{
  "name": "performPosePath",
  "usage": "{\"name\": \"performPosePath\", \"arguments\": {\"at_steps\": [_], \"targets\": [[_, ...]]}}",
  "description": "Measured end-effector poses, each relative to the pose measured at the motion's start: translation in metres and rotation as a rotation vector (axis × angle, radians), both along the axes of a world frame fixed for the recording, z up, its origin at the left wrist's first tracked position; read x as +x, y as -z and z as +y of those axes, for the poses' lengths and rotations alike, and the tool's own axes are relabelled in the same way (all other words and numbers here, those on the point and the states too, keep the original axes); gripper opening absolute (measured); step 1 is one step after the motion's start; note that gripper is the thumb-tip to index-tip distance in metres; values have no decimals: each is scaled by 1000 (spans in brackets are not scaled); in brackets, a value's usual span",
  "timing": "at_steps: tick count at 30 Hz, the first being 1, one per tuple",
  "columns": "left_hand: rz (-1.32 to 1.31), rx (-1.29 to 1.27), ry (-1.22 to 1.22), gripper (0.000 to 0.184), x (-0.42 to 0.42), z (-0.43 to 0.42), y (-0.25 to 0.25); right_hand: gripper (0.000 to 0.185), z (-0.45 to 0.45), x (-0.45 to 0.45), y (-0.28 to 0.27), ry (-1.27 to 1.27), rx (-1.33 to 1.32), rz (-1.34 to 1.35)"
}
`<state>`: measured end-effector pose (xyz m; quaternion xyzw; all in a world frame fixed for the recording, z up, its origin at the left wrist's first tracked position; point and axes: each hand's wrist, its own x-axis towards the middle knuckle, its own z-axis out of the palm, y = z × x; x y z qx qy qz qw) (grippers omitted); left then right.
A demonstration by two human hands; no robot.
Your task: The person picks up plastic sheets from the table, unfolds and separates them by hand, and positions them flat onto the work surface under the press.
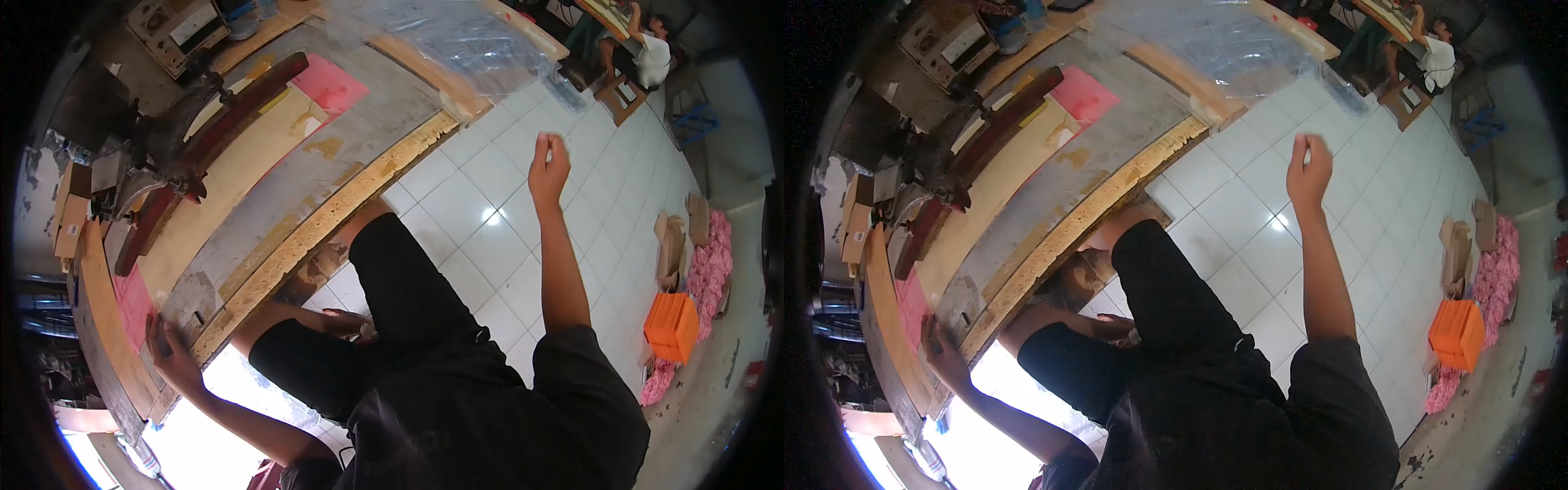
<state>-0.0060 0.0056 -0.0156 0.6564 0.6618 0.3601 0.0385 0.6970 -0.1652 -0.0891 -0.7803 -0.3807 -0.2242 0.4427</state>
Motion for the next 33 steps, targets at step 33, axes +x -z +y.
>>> {"name": "performPosePath", "arguments": {"at_steps": [33], "targets": [[47,83,-44,34,11,-13,0,25,129,79,-151,-584,-765,-110]]}}
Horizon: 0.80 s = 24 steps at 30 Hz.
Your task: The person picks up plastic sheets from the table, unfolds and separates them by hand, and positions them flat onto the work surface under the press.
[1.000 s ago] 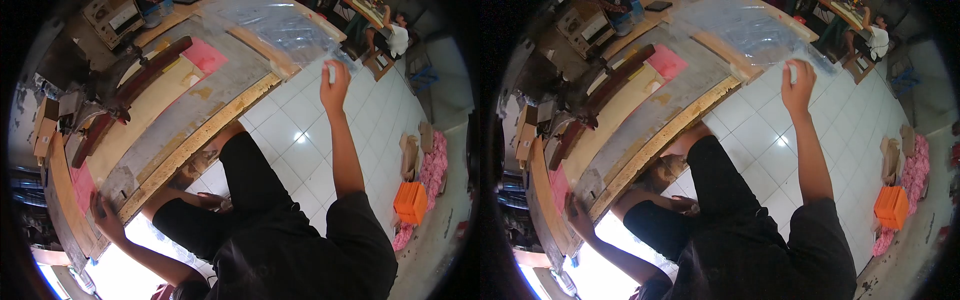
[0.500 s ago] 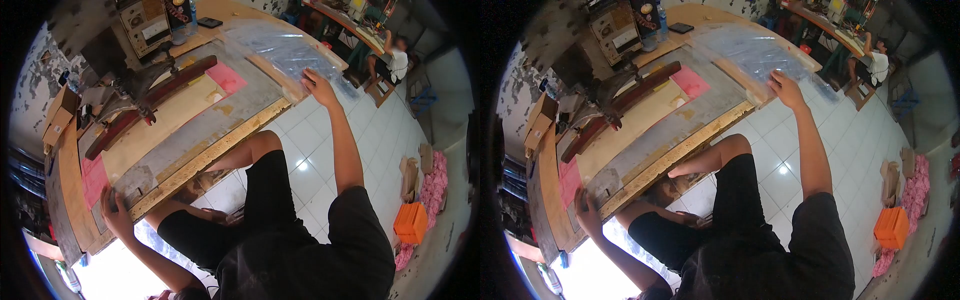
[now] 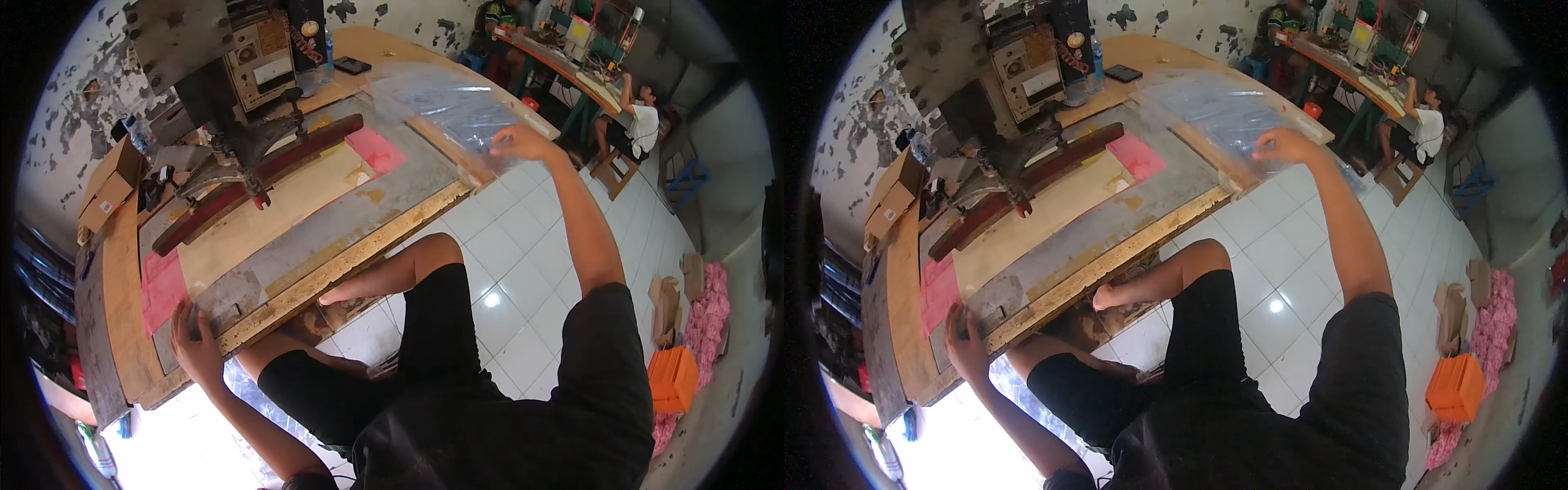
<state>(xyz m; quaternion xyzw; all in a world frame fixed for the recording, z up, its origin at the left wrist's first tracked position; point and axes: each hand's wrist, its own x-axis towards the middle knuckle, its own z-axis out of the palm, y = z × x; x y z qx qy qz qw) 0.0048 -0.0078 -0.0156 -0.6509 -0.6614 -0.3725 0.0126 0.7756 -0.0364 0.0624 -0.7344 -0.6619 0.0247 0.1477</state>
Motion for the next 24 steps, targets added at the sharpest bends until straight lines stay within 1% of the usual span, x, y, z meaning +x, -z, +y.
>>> {"name": "performPosePath", "arguments": {"at_steps": [1,2,4,5,7,8,10,12,13,14,16,18,19,21,22,24], "targets": [[9,6,1,33,0,-1,2,27,-5,-5,2,-28,-99,-10],[5,7,-2,33,0,-3,1,27,-6,-5,10,-31,-97,-14],[3,13,1,31,4,-7,0,20,-5,17,43,-71,65,324],[8,9,-1,31,3,-9,0,20,-7,22,52,-73,61,329],[11,19,32,30,1,-10,2,17,-6,29,62,41,89,497],[13,18,32,30,0,-12,2,17,-3,34,64,41,88,499],[49,36,40,30,2,-12,2,15,5,46,56,-14,-15,414],[79,50,34,31,2,-13,6,3,16,65,24,-52,-58,-27],[113,63,25,31,1,-11,5,6,28,71,0,22,345,-11],[110,71,22,31,2,-10,4,13,35,67,-33,92,748,7],[78,54,20,31,5,-15,3,13,5,-9,-136,330,1149,308],[71,50,16,31,5,-14,4,20,-11,-30,-186,-31,1299,803],[72,47,23,31,4,-13,4,20,-21,-45,-197,-32,1298,805],[71,49,19,31,4,-12,4,29,-40,-89,-207,-411,1195,614],[70,48,15,31,4,-11,5,29,-50,-107,-209,-415,1196,616],[55,53,12,32,4,-11,7,25,-66,-139,-205,-672,950,800]]}}
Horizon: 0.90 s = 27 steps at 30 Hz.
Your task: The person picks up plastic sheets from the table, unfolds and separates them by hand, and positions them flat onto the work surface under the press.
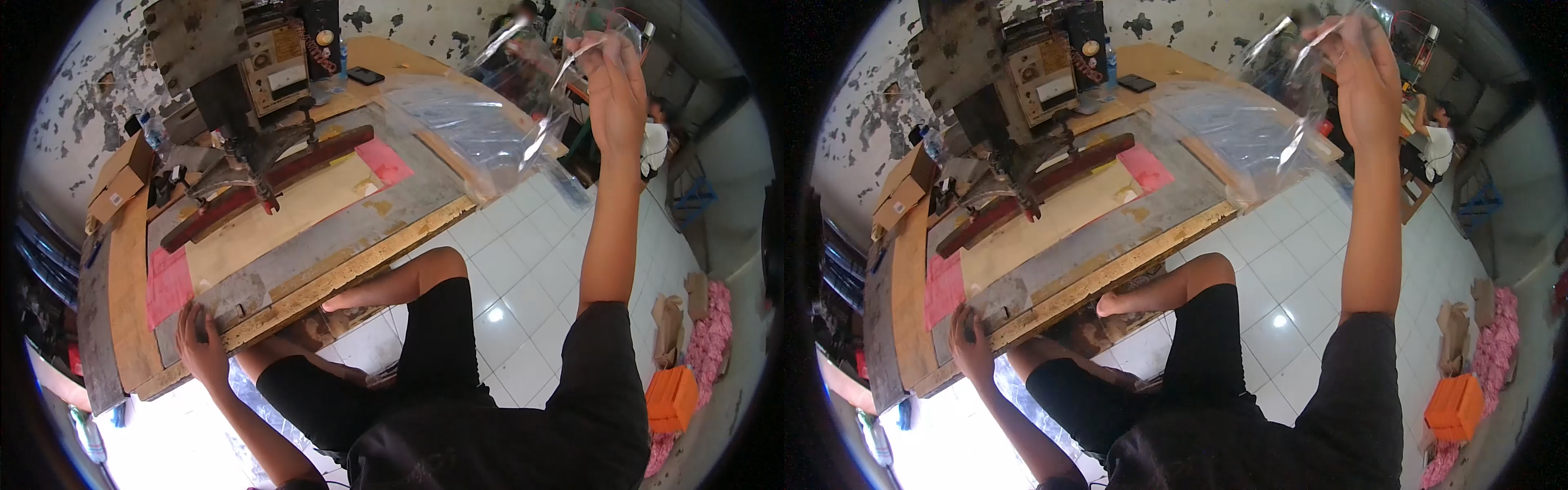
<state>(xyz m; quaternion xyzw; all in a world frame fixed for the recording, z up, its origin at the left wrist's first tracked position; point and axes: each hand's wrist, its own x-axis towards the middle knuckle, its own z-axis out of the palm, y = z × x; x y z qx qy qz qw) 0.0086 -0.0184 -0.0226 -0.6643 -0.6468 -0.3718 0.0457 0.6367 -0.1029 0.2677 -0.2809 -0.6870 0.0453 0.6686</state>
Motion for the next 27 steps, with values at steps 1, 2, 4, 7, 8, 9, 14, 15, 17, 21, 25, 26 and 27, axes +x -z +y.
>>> {"name": "performPosePath", "arguments": {"at_steps": [1,2,4,7,8,9,14,15,17,21,25,26,27], "targets": [[-15,2,1,34,-1,-1,0,25,-5,-9,1,-4,-1,5],[-11,2,-2,34,0,-3,-2,26,-9,-15,3,-115,-38,5],[-188,45,151,38,15,-8,-10,28,-16,-31,6,-227,-68,5],[-420,38,518,51,78,-41,-35,24,-20,-53,8,-419,-182,31],[-483,17,655,57,107,-55,-43,24,-20,-64,9,-420,-180,32],[-477,-38,803,69,132,-63,-44,22,-21,-80,12,-505,-225,44],[-428,-42,1049,107,233,-90,-67,22,-14,-144,14,-920,-375,29],[-479,22,1033,111,241,-89,-70,23,-13,-149,16,-991,-397,71],[-412,15,1026,112,246,-77,-73,28,-10,-150,15,-1126,-378,119],[-312,-138,1078,103,233,-60,-63,45,-13,-127,7,-1325,-340,321],[-660,-339,1104,80,211,-78,-71,38,-12,-109,1,-1228,-122,511],[-972,-445,1072,75,205,-86,-82,38,-7,-103,4,-1235,-122,515],[-915,-458,1036,71,189,-86,-87,31,0,-98,9,-1185,-84,576]]}}
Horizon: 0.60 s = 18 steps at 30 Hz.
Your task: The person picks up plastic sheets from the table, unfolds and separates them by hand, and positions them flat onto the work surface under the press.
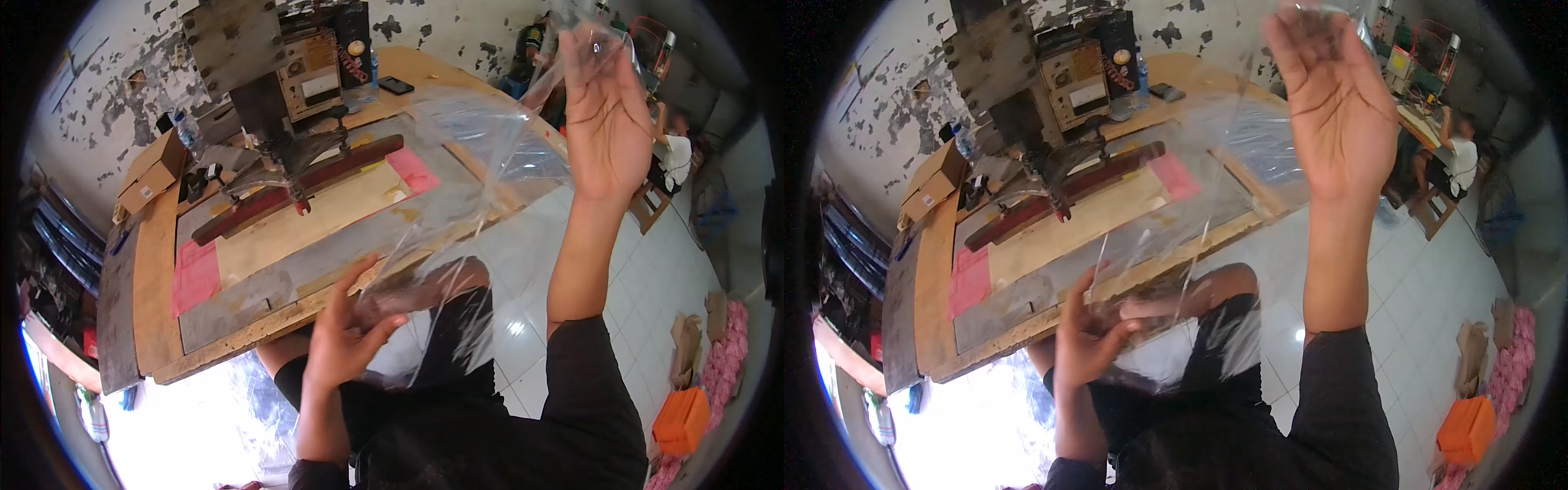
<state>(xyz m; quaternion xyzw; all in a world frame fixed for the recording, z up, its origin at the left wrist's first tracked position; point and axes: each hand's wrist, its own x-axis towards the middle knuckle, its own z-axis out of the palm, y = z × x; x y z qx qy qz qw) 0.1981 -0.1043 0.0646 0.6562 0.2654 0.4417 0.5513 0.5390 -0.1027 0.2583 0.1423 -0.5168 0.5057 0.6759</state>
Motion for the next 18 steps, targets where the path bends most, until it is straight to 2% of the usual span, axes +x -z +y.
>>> {"name": "performPosePath", "arguments": {"at_steps": [2,3,4,5,7,8,11,13,15,16,17,18], "targets": [[128,16,-41,64,-31,0,-10,26,13,7,19,34,-18,64],[249,45,-53,60,-46,-1,-17,23,21,8,32,102,-123,131],[196,-4,-121,45,-54,-5,-23,21,29,7,46,169,-229,197],[201,-10,-145,45,-64,-2,-21,21,36,5,60,145,-236,199],[423,167,-161,32,-90,8,-15,22,49,-3,88,345,-427,304],[542,93,-137,19,-98,9,-23,22,55,-9,100,443,-479,301],[704,22,-111,16,-121,16,-10,22,71,-8,145,479,-552,283],[705,54,-175,19,-125,8,-7,22,75,-10,170,479,-619,329],[664,294,-317,26,-130,-1,10,22,75,-8,189,487,-680,374],[719,250,-366,34,-134,-6,17,21,73,-3,197,488,-701,411],[722,244,-373,34,-139,-12,21,21,69,3,204,492,-724,448],[748,373,-385,39,-147,-18,23,24,64,11,209,502,-731,457]]}}
